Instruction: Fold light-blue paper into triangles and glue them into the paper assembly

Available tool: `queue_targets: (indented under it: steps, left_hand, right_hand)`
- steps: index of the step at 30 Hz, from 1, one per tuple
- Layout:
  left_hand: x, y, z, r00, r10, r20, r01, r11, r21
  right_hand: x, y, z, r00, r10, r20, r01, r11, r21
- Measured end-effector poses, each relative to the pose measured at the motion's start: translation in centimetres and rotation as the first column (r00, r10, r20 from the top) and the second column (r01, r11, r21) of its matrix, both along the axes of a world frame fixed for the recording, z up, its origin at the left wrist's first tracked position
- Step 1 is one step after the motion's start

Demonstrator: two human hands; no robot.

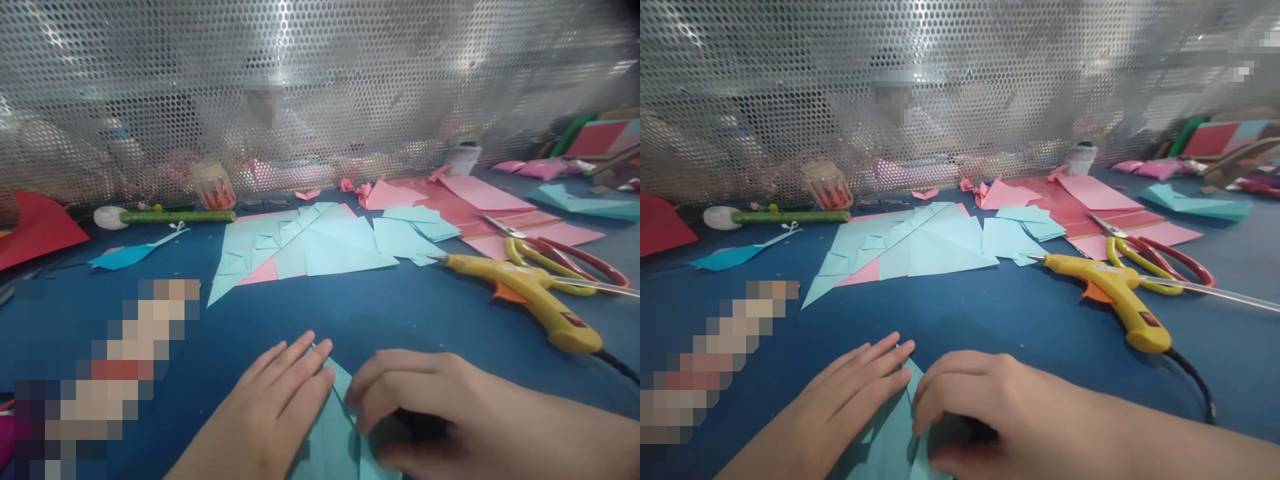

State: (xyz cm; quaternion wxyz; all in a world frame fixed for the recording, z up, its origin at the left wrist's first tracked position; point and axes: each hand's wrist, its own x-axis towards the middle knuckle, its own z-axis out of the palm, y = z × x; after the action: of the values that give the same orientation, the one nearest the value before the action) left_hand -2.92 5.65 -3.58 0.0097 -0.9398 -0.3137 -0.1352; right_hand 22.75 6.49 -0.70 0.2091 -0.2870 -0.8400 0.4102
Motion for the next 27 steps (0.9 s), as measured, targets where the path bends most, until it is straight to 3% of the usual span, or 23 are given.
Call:
queue_targets:
  steps: [7, 11, 16, 19, 23, 27]
  left_hand:
    - [-0.2, -0.1, -0.2, 0.999, -0.038, -0.026, 0.040, 0.995, 0.091]
    - [-0.3, -0.2, 0.0, 1.000, 0.020, -0.017, -0.018, 0.995, 0.097]
    - [-0.5, -0.4, 0.8, 0.989, 0.128, 0.069, -0.130, 0.991, 0.027]
    - [-0.8, -0.5, 1.4, 0.982, 0.168, 0.087, -0.169, 0.986, 0.005]
    - [-1.3, -0.4, 1.3, 0.983, 0.173, 0.057, -0.178, 0.980, 0.092]
    - [-1.8, -0.2, 0.9, 0.987, 0.146, 0.071, -0.155, 0.977, 0.144]
  right_hand:
    - [0.0, -0.4, -0.3, 0.997, 0.007, 0.071, -0.020, 0.981, 0.194]
    - [0.9, -0.4, 0.3, 0.978, 0.052, 0.200, -0.131, 0.905, 0.405]
    - [1.5, -0.2, 0.9, 0.972, 0.078, 0.220, -0.176, 0.864, 0.472]
    - [1.4, -0.3, 0.9, 0.971, 0.001, 0.237, -0.128, 0.844, 0.521]
    - [1.3, -0.1, 0.4, 0.976, -0.151, 0.155, 0.028, 0.799, 0.600]
    - [1.5, 0.4, -0.5, 0.973, -0.207, 0.106, 0.098, 0.778, 0.620]
